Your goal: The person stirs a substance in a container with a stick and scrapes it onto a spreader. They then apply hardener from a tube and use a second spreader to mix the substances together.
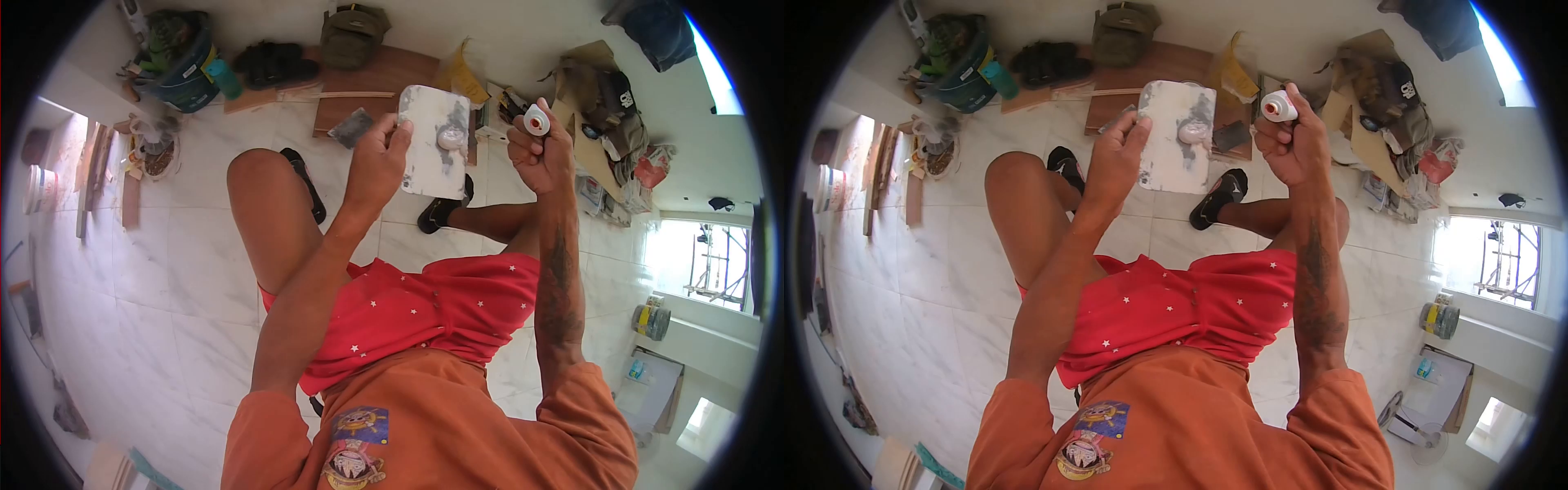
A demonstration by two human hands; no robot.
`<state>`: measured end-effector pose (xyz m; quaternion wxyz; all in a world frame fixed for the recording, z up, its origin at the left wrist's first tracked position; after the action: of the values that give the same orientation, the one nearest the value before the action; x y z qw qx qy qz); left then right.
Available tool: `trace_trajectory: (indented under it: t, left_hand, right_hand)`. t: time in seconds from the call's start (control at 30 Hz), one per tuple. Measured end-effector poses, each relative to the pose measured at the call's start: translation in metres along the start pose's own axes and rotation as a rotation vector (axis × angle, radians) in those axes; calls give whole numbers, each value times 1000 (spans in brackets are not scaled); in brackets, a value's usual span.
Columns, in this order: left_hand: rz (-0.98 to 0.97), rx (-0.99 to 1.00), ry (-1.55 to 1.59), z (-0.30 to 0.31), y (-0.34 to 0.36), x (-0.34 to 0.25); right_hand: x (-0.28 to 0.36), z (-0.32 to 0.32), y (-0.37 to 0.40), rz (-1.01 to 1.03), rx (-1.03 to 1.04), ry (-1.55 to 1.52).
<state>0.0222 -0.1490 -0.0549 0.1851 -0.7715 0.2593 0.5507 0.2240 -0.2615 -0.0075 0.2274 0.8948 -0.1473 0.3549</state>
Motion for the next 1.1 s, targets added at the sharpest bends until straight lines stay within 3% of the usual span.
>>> trace_trajectory:
  t: [0.73,0.93,1.1]
  left_hand:
    - [63,21,50,4,1,5]
    - [36,32,33,3,1,2]
    - [14,11,24,5,1,-1]
  right_hand:
    - [-4,-3,5,-34,71,-162]
    - [1,2,15,-2,34,-94]
    - [12,4,27,32,-18,158]
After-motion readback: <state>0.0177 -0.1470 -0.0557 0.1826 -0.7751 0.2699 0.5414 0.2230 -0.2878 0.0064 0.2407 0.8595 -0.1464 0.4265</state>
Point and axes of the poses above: each hand's wrist, its own y-axis away from the middle knuckle, its own z-axis out of the back of the hand, x = y × z, the point moved 10 cm from there along -y, towards the middle knuckle, and after that the axes turned 2 degrees about y, right-handed, at the moved point
